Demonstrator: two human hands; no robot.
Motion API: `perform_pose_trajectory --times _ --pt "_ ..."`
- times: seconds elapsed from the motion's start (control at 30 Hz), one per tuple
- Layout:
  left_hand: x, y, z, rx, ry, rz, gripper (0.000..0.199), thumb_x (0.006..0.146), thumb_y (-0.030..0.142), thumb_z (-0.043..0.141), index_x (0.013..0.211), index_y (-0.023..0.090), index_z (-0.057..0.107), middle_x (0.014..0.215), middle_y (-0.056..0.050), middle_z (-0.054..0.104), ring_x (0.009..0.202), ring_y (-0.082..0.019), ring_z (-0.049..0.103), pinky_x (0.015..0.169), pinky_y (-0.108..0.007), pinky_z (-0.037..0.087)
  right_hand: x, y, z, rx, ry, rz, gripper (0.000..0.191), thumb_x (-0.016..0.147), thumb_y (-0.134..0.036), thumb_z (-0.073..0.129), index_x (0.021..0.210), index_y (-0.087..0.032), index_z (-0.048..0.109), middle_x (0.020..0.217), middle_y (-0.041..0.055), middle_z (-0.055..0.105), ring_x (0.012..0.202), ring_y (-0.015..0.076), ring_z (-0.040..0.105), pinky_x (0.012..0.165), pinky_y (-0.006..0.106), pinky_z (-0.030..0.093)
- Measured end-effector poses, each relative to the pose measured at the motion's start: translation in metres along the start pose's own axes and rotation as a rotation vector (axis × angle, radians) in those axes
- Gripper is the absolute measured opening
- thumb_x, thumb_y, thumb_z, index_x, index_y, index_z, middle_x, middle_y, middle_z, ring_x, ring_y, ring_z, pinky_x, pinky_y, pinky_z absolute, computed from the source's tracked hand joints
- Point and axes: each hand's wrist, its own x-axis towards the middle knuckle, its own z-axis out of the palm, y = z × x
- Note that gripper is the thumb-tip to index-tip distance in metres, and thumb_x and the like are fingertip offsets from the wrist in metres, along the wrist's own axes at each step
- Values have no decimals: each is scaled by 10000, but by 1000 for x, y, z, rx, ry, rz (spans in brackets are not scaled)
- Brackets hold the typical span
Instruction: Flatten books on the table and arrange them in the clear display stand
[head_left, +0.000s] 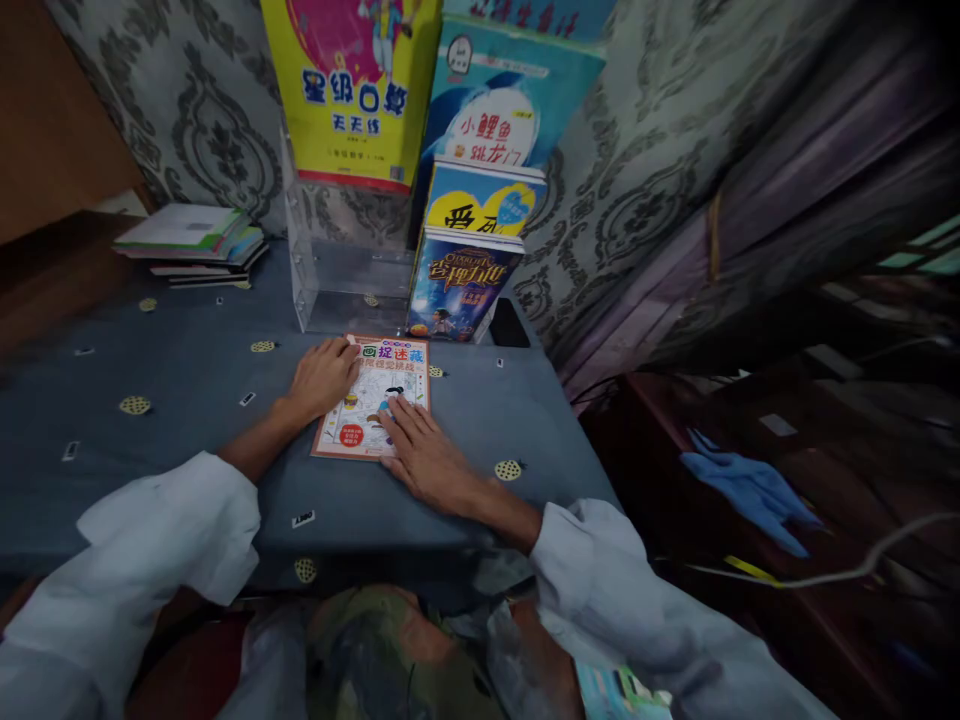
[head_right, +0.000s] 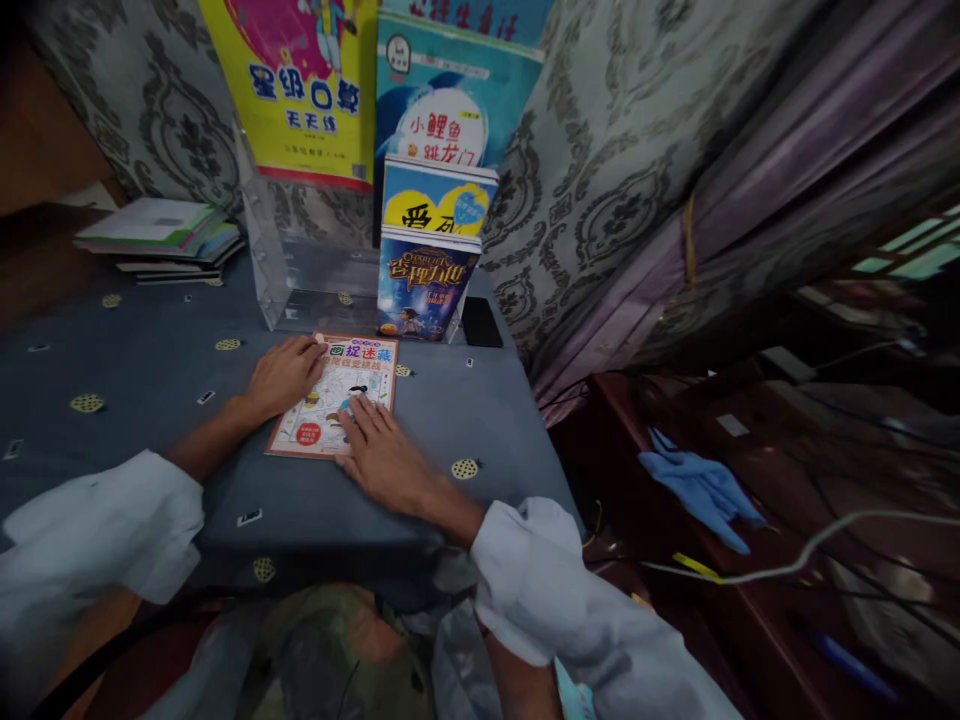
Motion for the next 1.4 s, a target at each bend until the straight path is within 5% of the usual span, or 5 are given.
perform_pose_trajectory --times 0.2,0.47,0.7,1.03,1.4 --pt "6 -13 19 -76 -35 21 491 1051 290 282 1483 163 477 1605 -132 419 1491 -239 374 1175 -451 336 1 -7 -8 -56 1 16 603 1066 -431 382 1562 -91 332 1661 209 263 1571 308 166 1272 531 229" --pt "7 -11 17 -76 -85 4 519 1053 288 262 1520 139 432 1628 -153 361 1532 -253 301 1213 -487 283 2 -14 -15 -117 -34 36 590 1073 -406 376 1549 -59 355 1648 229 286 1563 308 198 1277 491 219" --pt "-17 -2 19 -67 -130 12 594 1053 404 270 1593 157 300 1679 -162 226 1568 -271 190 1214 -579 237 3 -9 -11 -123 -12 14 583 1081 -410 344 1554 -69 347 1652 227 279 1564 299 197 1271 493 224" --pt "-82 30 8 -30 -170 97 599 1059 406 224 1596 148 296 1676 -143 241 1566 -238 201 1241 -531 185 5 -4 -2 -100 26 7 585 1075 -410 349 1551 -71 360 1650 212 298 1564 284 205 1272 493 223" --pt "-61 12 -7 -110 -238 179 696 983 551 404 1563 168 370 1651 -160 320 1525 -310 298 1213 -570 236 17 10 -20 4 -27 14 542 1075 -425 335 1502 -112 455 1600 198 410 1526 283 323 1246 498 281"
